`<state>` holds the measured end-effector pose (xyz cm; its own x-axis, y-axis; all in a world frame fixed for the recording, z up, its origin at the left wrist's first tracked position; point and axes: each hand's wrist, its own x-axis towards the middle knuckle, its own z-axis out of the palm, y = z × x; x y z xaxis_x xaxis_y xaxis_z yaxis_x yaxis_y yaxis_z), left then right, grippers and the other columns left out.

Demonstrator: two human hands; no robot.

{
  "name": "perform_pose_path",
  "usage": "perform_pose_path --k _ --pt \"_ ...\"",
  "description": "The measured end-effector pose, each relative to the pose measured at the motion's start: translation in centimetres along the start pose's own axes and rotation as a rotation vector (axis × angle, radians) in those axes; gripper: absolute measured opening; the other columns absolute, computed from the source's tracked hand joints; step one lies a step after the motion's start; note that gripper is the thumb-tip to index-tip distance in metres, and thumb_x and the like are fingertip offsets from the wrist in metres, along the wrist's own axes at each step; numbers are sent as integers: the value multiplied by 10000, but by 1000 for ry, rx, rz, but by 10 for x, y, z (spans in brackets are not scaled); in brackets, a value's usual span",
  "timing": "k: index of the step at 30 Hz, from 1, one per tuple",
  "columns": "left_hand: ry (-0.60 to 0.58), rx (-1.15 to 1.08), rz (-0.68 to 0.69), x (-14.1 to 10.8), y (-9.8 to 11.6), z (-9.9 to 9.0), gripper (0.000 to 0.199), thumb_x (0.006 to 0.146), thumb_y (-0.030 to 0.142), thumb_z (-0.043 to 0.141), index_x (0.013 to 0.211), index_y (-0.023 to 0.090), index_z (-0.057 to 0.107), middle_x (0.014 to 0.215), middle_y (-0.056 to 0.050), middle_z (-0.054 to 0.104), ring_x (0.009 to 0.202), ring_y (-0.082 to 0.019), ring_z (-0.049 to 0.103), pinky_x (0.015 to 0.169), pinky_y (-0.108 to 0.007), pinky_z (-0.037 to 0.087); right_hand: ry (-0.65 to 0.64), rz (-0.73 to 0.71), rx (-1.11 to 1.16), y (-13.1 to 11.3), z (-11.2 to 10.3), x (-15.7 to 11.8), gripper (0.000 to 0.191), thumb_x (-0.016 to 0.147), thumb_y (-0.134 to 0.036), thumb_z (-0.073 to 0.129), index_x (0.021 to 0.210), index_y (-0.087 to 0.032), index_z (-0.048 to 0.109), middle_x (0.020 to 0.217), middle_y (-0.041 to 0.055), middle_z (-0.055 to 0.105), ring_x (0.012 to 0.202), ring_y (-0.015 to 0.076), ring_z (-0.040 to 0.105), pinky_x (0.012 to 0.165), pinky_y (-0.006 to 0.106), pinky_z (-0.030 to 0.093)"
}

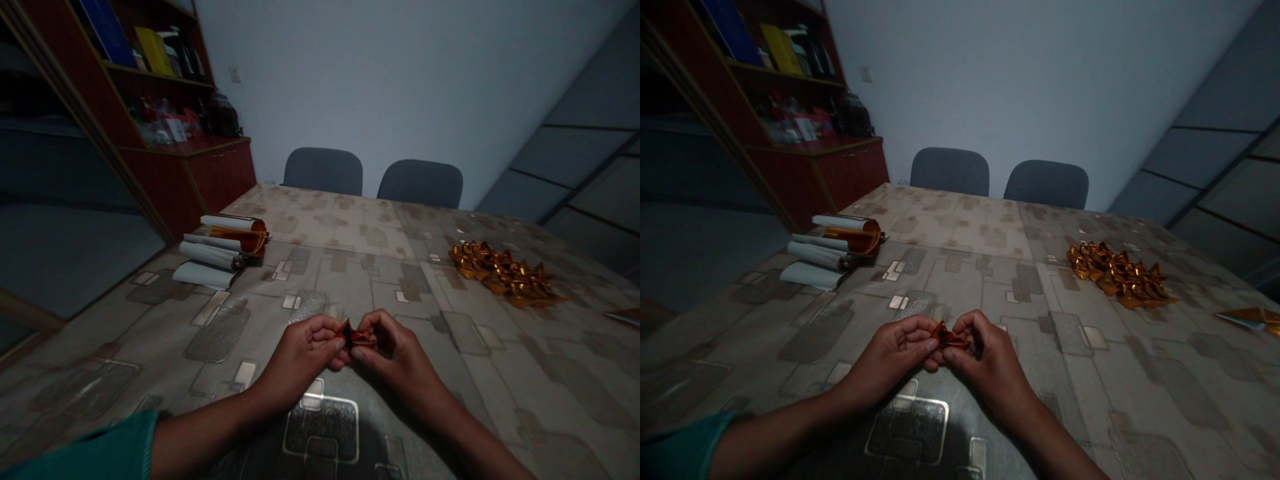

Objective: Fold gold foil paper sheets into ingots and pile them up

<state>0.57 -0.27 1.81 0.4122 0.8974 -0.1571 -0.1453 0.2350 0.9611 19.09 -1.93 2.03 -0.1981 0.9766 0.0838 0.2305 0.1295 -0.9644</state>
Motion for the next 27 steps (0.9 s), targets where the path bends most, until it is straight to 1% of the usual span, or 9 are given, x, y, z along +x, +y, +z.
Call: perform_pose_path --k 3,6,9,15,19,23,25,27 --pt "10 23 1 -2 0 1 225 793 307 717 895 111 673 758 -62 718 717 -161 665 684 -281 511 -7 2 -4 1 1 0 170 788 -244 698 900 -218 572 774 1 629 694 163 565 618 300 426" --pt "23 39 1 -2 -3 0 230 785 309 716 886 105 689 764 -75 729 723 -173 672 683 -290 514 -2 -2 -48 0 1 0 100 792 -226 676 837 -210 589 758 5 631 692 166 568 621 303 426" --pt "23 30 -1 -1 -4 0 224 771 305 725 872 107 693 756 -72 732 715 -171 674 666 -282 512 3 -8 -81 -2 1 0 75 791 -217 668 805 -210 595 745 4 636 692 169 573 623 302 426" --pt "22 20 -20 -1 2 -1 219 743 301 754 846 113 709 733 -60 738 669 -153 666 652 -265 514 21 -81 -170 -7 -1 -1 71 792 -192 678 777 -211 611 719 -11 625 663 154 561 609 288 410" --pt "10 29 -28 0 4 -3 231 751 331 759 799 109 715 707 -68 739 632 -148 662 640 -261 521 -3 -108 -156 -8 -2 -1 49 806 -185 667 805 -211 626 748 -5 639 690 159 581 626 287 425" --pt "0 3 -19 1 3 -3 247 747 334 777 852 117 721 723 -68 748 648 -153 673 637 -252 522 14 -120 -163 -9 -2 0 55 804 -176 665 800 -209 622 747 -8 637 677 151 578 612 277 422" --pt "-8 15 -5 0 2 -3 229 761 324 769 864 123 730 739 -71 755 655 -151 675 642 -248 521 26 -133 -187 -11 -2 1 59 801 -171 665 789 -210 622 732 -13 629 665 148 570 603 275 413" --pt "-12 51 6 0 2 -3 194 783 312 748 826 123 742 736 -75 758 647 -146 672 646 -245 519 21 -137 -198 -12 -2 1 57 804 -168 658 778 -209 628 726 -13 631 661 147 571 601 278 409"
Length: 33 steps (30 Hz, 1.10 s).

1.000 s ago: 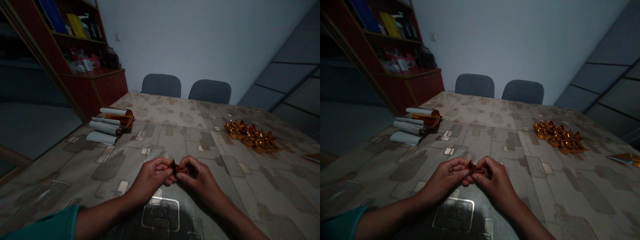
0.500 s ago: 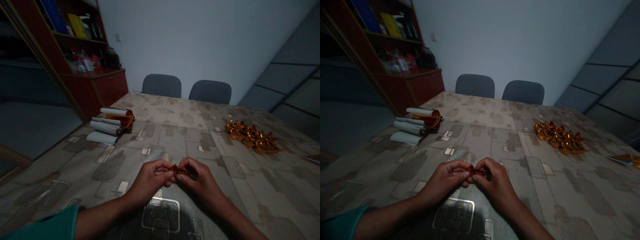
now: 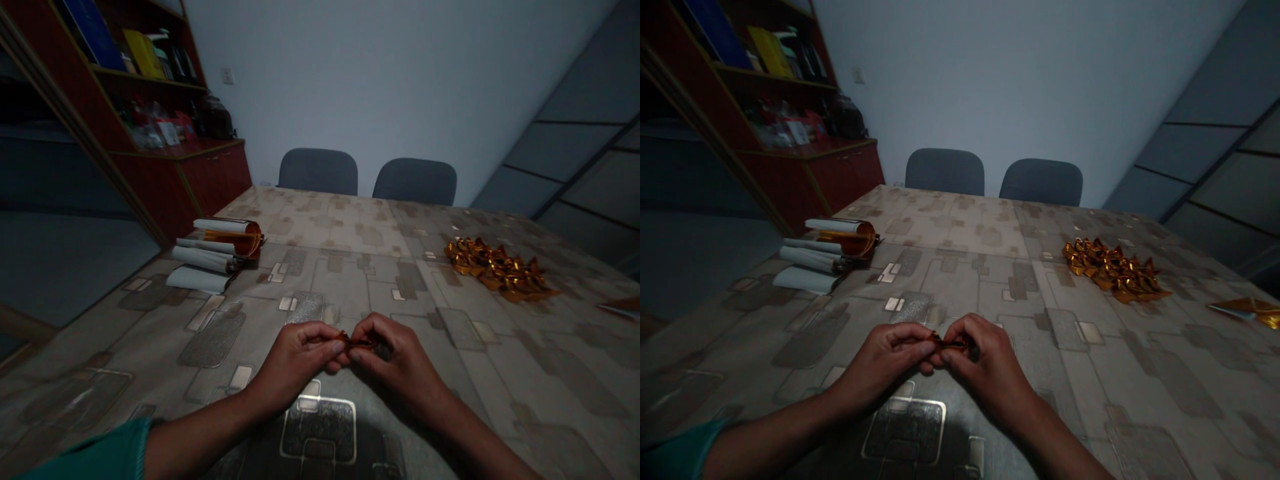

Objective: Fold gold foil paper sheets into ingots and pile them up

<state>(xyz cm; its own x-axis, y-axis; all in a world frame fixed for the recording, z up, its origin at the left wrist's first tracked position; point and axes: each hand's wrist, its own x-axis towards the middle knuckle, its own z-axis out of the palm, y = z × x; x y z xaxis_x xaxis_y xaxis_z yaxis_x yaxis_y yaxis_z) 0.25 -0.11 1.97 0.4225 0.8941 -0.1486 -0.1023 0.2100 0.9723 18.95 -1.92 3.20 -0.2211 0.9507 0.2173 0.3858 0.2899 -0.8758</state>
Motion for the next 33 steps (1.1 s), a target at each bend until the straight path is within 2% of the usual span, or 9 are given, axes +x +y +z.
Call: perform_pose_path --k 2,5,10,14,22,25,28,33 --pt "-1 22 3 0 0 0 186 801 306 727 785 122 749 722 -78 757 636 -142 668 643 -242 518 -13 9 17 0 0 0 52 812 -173 652 778 -209 635 729 -9 639 662 149 579 605 281 415" --pt "-8 -28 -6 0 -1 0 175 781 297 746 839 133 758 735 -69 761 655 -145 676 646 -242 520 -22 42 72 0 0 -1 29 814 -190 656 814 -209 634 757 1 653 691 159 600 628 289 437" --pt "32 -90 -54 3 -1 0 181 711 268 795 817 129 747 710 -51 754 611 -120 659 612 -220 507 -5 81 113 -2 -4 -2 207 777 -264 733 898 -220 570 780 -6 621 700 165 570 612 290 424" --pt "49 -95 -83 3 4 1 184 712 275 790 804 124 738 709 -64 759 632 -132 671 622 -227 511 -21 7 6 -5 -9 -1 111 823 -251 685 784 -217 587 761 0 603 696 163 557 620 298 408" --pt "31 -83 -45 1 -3 3 206 719 277 793 826 113 730 716 -56 747 666 -134 677 655 -230 518 -29 -46 -58 2 -2 0 162 830 -188 651 685 -213 585 722 -2 619 672 157 581 629 300 411" --pt "15 -136 -45 3 -3 1 309 722 290 817 947 112 702 774 -58 750 689 -137 696 661 -226 532 14 -19 -29 2 -1 -1 143 827 -202 655 698 -212 593 721 -5 621 669 156 573 626 300 411" --pt "51 -232 -79 3 0 0 478 734 329 833 1108 145 600 833 -69 759 746 -172 733 671 -246 557 63 33 60 2 -2 0 124 828 -228 644 715 -213 594 711 -4 608 663 159 557 608 302 409" --pt "94 -327 -146 1 1 4 383 706 346 862 861 136 581 827 -79 758 733 -144 731 689 -207 559 151 72 116 1 -1 0 99 819 -248 653 743 -216 598 726 2 617 679 167 564 622 314 427"
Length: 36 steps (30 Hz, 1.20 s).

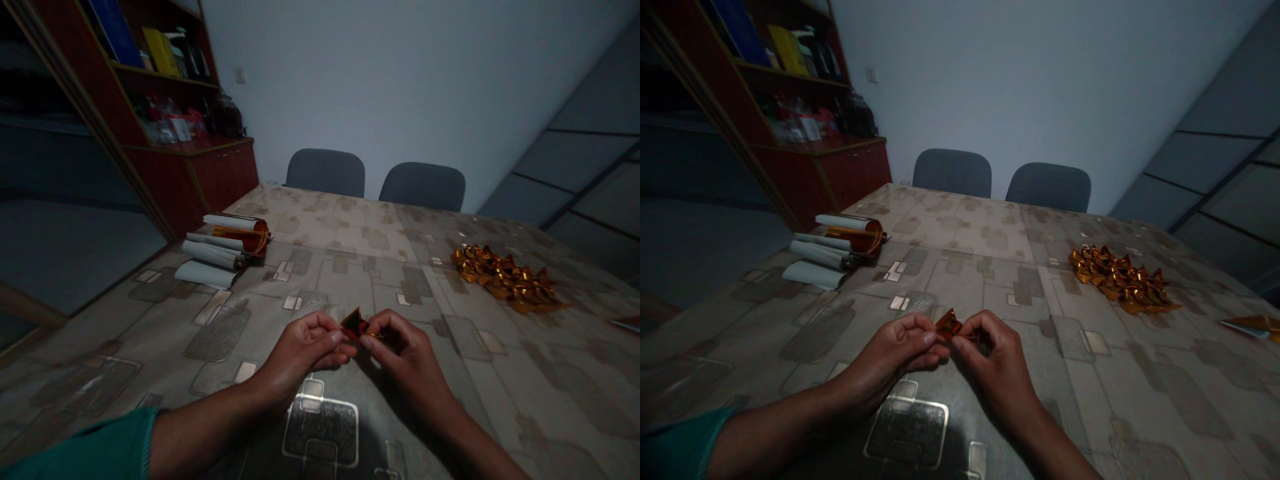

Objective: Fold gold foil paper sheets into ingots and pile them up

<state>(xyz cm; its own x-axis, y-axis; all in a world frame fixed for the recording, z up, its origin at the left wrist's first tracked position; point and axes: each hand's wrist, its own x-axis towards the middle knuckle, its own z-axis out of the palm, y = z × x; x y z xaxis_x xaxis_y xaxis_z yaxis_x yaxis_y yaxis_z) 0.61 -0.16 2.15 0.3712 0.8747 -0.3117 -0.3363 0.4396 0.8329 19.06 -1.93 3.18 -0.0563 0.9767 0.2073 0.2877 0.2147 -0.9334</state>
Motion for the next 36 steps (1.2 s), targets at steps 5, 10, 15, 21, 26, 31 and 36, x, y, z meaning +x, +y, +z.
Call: perform_pose_path --k 5,10,15,21,26,31,36 --pt "-8 -35 -27 -2 -5 3 375 683 354 877 832 120 625 745 -43 739 675 -107 702 667 -180 549 22 -21 -2 0 5 -2 99 820 -247 652 748 -217 592 719 -2 611 671 162 567 612 307 436" --pt "17 -58 -19 -1 -8 4 382 662 351 891 817 124 625 696 -16 717 643 -93 683 635 -166 529 35 -54 -28 0 9 -4 102 814 -235 652 734 -218 591 702 -8 597 654 156 556 596 307 420" --pt "41 -105 -26 -1 -8 6 414 619 345 915 818 131 623 711 0 700 653 -100 681 661 -189 538 45 -86 -72 -1 10 -4 114 820 -247 650 726 -218 593 708 2 612 666 167 570 613 325 426" --pt "45 -127 -28 -1 -10 6 400 644 351 902 833 129 627 732 -19 710 679 -101 679 703 -196 538 57 -97 -92 0 11 -5 112 825 -237 650 731 -222 590 716 -1 608 671 167 569 619 323 429" --pt "33 -149 -33 0 -11 4 410 652 348 900 859 130 621 738 -26 719 679 -102 682 713 -196 540 64 -98 -79 1 12 -5 107 817 -239 657 733 -221 593 713 -1 610 666 166 570 605 314 431" --pt "26 -168 -38 1 -10 5 404 641 336 909 833 127 621 724 -23 715 671 -100 680 697 -189 539 53 -102 -87 0 12 -5 97 820 -228 648 740 -219 594 719 -2 615 665 165 576 607 316 428" --pt "27 -185 -31 1 -11 5 390 641 319 909 826 131 621 703 -16 706 661 -104 676 682 -191 531 63 -113 -109 -1 12 -7 101 827 -228 659 744 -219 602 715 -7 622 660 162 577 606 310 428"
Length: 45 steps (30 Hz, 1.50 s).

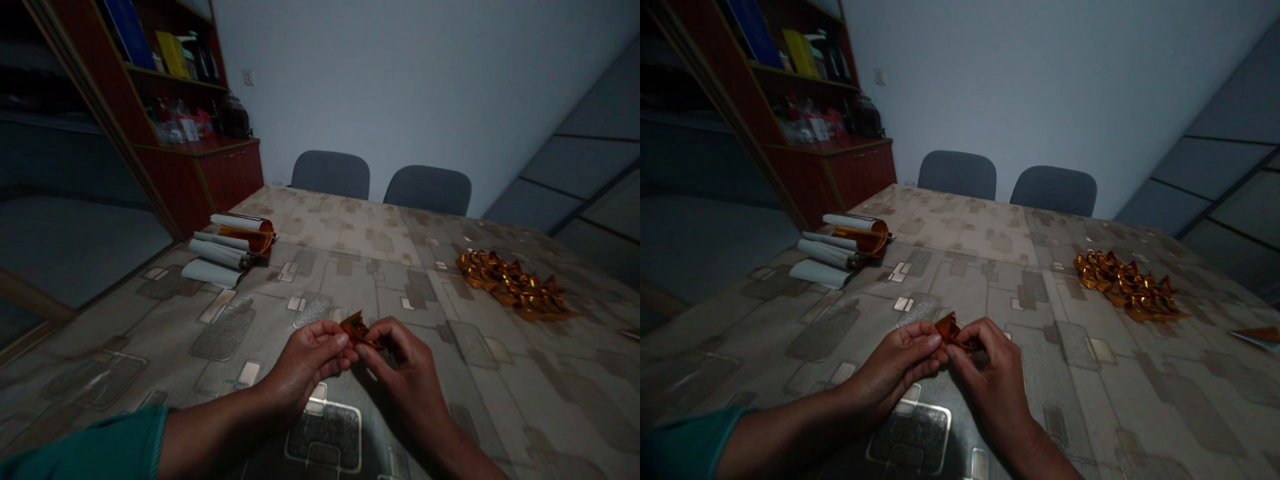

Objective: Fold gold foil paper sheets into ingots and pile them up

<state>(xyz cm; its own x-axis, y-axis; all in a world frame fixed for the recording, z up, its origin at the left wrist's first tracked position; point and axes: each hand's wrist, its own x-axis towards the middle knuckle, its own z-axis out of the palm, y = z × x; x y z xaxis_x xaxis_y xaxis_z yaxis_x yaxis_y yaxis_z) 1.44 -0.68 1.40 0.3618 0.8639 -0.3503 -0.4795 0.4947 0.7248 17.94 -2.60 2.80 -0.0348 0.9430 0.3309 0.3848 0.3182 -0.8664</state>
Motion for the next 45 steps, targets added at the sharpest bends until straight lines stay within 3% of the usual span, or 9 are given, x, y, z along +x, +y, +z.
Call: perform_pose_path --k 15,19,21,24,28,31,34,39,45 --pt "-92 -28 -5 1 -6 -3 377 655 329 906 845 132 646 794 -22 694 671 -84 632 660 -184 479 14 -207 -103 -3 3 -4 148 857 -162 661 764 -228 567 723 -2 605 657 162 582 589 290 435" --pt "-153 -68 -21 2 -5 -5 380 669 328 902 876 141 643 815 -25 681 698 -97 635 651 -182 470 -39 -232 -26 -7 0 -7 100 851 -193 676 822 -235 589 757 -4 607 677 159 576 606 286 443" --pt "-212 -82 -66 2 -1 -4 405 673 331 901 931 135 658 822 -26 675 675 -80 618 641 -165 460 -61 -187 95 -9 -3 -9 56 883 -273 636 924 -248 607 807 4 620 717 170 583 635 298 458" --pt "-306 -66 -119 0 7 -4 418 667 334 905 949 127 676 830 -34 677 626 -59 583 629 -152 444 -17 36 319 -7 -6 -9 158 963 -372 513 1028 -259 602 842 15 616 731 172 575 637 301 461" --pt "-400 18 -179 -3 11 -8 419 664 399 896 903 134 675 821 -48 676 592 -74 554 599 -187 418 -263 297 529 -1 -6 -5 297 946 -456 547 797 -208 612 638 -10 527 566 136 485 539 278 388" --pt "-448 58 -189 -3 10 -13 395 673 421 885 833 143 655 701 -4 615 529 -64 485 518 -184 349 -352 402 627 1 -6 -3 337 898 -512 610 777 -199 576 554 -44 472 473 98 382 470 251 288" --pt "-477 48 -152 -2 10 -15 369 649 369 908 765 137 644 679 23 563 529 -50 447 483 -166 294 -388 414 631 0 -7 -3 360 887 -532 629 805 -186 575 524 -60 462 456 80 330 458 240 233" --pt "-542 53 -90 -2 11 -14 271 692 304 887 756 140 681 770 -4 605 678 -109 584 618 -211 438 -533 406 731 -1 -7 -7 398 926 -542 580 770 -176 587 505 -76 410 437 71 284 455 252 194" --pt "-564 65 -54 -3 13 -13 191 747 246 848 765 131 696 796 -8 602 723 -115 588 655 -221 455 -567 430 843 3 -6 -10 379 909 -519 624 751 -177 584 480 -99 385 427 68 257 481 246 247"
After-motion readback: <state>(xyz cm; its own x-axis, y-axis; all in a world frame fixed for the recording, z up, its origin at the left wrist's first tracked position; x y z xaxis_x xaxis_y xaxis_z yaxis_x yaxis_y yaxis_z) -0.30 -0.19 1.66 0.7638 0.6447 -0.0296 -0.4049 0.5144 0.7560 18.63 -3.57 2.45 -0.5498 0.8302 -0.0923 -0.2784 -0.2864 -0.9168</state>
